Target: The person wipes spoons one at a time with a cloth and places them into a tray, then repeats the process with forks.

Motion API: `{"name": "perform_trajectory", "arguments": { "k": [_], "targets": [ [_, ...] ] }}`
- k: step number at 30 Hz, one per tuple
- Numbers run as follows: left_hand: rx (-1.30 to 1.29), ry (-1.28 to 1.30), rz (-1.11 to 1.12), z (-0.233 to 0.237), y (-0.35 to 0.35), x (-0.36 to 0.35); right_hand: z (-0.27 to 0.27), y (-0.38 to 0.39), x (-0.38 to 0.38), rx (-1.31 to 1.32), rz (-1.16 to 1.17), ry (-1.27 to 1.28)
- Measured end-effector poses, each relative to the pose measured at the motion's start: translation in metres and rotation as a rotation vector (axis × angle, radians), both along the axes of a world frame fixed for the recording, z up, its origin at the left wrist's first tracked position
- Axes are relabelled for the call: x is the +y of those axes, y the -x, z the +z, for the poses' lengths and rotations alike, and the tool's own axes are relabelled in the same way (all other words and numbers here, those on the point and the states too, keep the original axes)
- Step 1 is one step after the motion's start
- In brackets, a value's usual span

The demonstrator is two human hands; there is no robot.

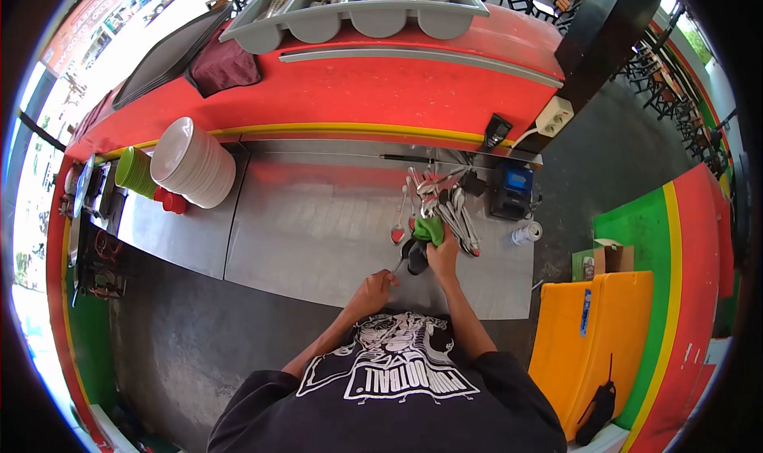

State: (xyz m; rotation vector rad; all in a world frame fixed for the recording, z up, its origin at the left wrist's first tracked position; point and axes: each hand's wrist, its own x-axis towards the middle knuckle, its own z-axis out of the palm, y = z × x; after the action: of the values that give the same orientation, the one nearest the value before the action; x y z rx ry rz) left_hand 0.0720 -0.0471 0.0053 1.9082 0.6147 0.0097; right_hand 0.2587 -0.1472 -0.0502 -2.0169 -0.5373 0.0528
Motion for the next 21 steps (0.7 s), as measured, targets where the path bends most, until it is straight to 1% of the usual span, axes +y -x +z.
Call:
{"name": "perform_trajectory", "arguments": {
  "k": [3, 4, 5, 7, 8, 11, 14, 17, 20, 21],
  "targets": [
    [-0.043, 0.049, -0.003, -0.005, 0.006, 0.0, 0.01, -0.018, -0.014, 0.055, -0.154, -0.276],
    [-0.032, 0.069, -0.002, -0.004, 0.006, 0.0, 0.013, -0.023, -0.014, -0.032, -0.19, -0.353],
    [-0.02, 0.088, 0.0, -0.002, 0.006, 0.001, 0.015, -0.022, -0.014, 0.024, -0.186, -0.393],
    [-0.01, 0.115, 0.025, 0.0, 0.004, 0.0, 0.04, -0.01, -0.012, 0.14, -0.181, -0.477],
    [-0.007, 0.128, 0.036, 0.001, 0.001, -0.001, 0.029, -0.005, -0.014, 0.236, -0.101, -0.51],
    [-0.029, 0.144, 0.009, 0.003, -0.007, -0.002, 0.038, 0.01, -0.006, -0.076, 0.21, -0.3],
    [-0.093, 0.099, -0.022, 0.007, -0.01, -0.001, 0.042, 0.014, 0.001, -0.1, 0.287, -0.196],
    [-0.099, 0.073, -0.05, 0.005, -0.006, 0.003, 0.045, 0.011, 0.001, 0.104, 0.364, -0.267],
    [-0.045, 0.038, -0.099, 0.015, -0.004, 0.004, 0.04, 0.009, -0.001, 0.184, 0.345, -0.237],
    [-0.041, 0.047, -0.108, 0.018, -0.004, 0.004, 0.039, 0.008, -0.001, 0.173, 0.337, -0.24]
  ]
}}
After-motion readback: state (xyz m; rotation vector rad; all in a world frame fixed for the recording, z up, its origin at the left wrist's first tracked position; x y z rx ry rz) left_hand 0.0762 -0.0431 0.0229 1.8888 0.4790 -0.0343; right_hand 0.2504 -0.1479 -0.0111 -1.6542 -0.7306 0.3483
